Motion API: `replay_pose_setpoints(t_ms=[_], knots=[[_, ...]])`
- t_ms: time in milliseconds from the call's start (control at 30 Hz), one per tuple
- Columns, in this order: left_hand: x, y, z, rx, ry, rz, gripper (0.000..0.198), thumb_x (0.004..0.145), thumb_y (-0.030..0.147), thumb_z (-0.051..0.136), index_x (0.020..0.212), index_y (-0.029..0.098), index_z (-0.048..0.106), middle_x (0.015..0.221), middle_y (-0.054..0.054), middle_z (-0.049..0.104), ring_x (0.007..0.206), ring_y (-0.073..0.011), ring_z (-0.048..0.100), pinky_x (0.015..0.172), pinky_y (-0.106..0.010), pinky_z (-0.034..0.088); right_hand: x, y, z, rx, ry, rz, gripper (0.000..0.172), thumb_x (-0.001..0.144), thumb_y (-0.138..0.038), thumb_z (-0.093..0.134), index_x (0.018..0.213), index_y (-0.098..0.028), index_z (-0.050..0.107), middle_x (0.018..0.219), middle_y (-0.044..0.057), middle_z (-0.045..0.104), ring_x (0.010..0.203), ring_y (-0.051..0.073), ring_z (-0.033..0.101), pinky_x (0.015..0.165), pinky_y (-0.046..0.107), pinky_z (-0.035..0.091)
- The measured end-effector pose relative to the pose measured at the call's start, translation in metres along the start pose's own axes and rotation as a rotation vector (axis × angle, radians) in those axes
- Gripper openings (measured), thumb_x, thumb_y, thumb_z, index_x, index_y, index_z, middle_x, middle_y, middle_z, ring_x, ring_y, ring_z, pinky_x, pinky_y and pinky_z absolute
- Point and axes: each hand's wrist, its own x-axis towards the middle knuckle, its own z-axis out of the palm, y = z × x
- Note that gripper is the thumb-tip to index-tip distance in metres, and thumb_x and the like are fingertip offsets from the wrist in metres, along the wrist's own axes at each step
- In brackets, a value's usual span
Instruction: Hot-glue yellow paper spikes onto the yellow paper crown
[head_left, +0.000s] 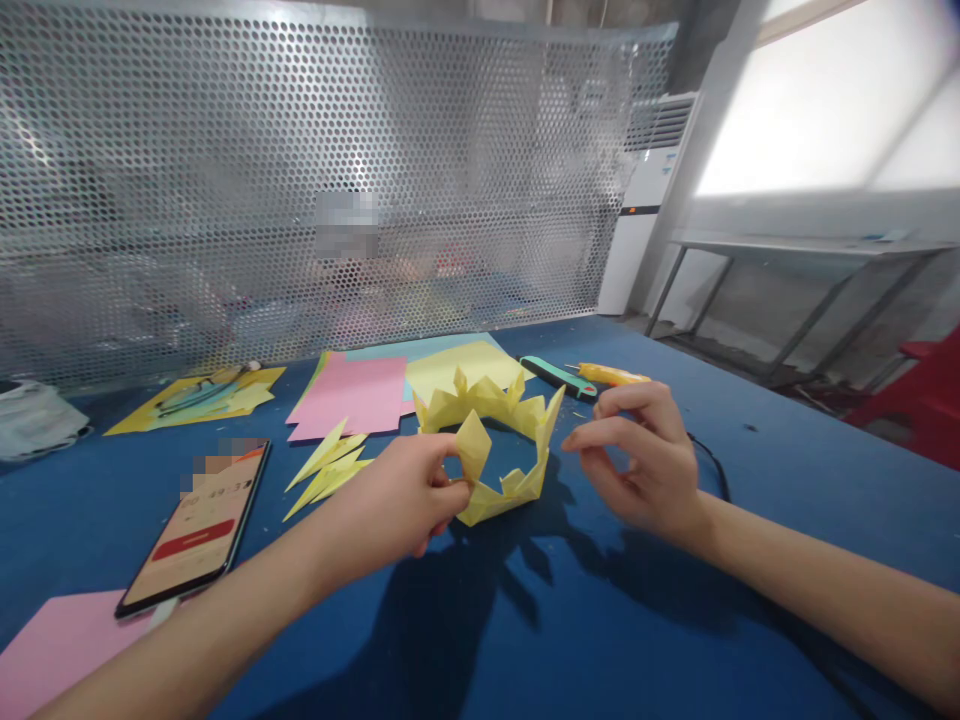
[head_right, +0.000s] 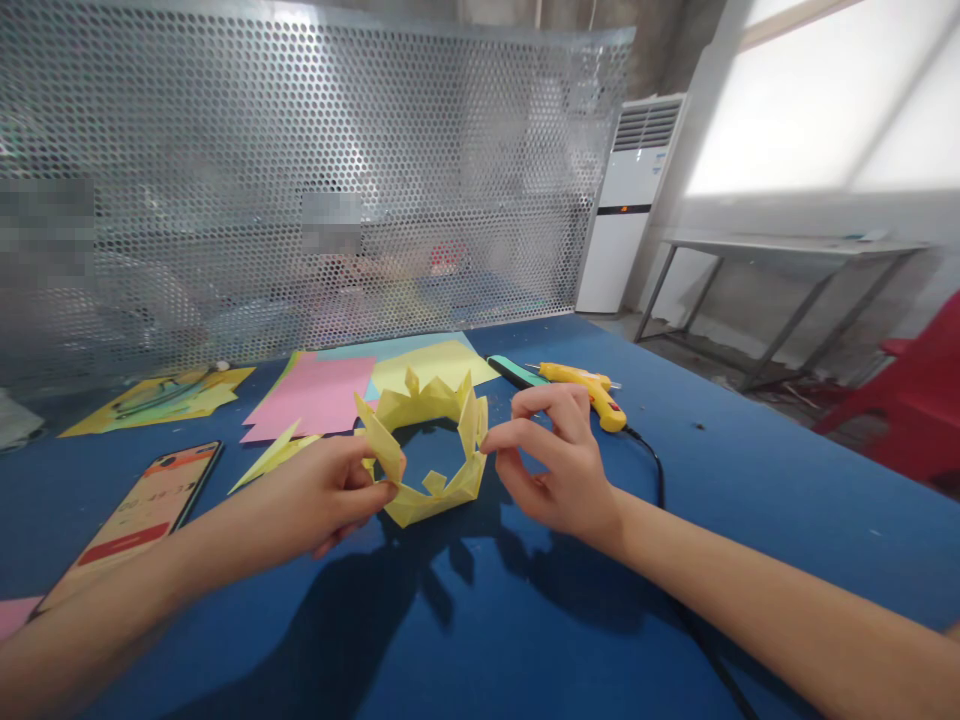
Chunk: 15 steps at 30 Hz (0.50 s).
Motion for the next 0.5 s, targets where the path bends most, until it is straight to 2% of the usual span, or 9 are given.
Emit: replay_pose_setpoints(t_ms=[267,500], knots=[[-0.0004,0.0011,0.0027,-0.03,-0.006,-0.011,0.008,0.081,0.028,0.051,0.084,0.022,0.055,0.049,0.011,0.049,0.035,-0.0054,0.043,0.035,-0.015,0.031,0.0005,0.0004,-0.0008,-0.021,-0.006,-0.015,0.02,0.079,-0.004,0.055,0.079,-0.024,0.06,0.081,0.0,0.047,0.074,0.014,0.05,0.066,0.033,0.042],[0.0007,0.0014,0.0024,-0.032,-0.006,-0.015,0.005,0.078,0.026,0.052,0.076,0.022,0.052,0.046,0.011,0.05,0.033,-0.0058,0.043,0.034,-0.016,0.031,-0.0005,0.0013,-0.0012,0.003,-0.015,0.0,0.022,0.079,-0.003,0.055,0.086,-0.024,0.058,0.082,0.0,0.047,0.076,0.015,0.049,0.071,0.036,0.041]])
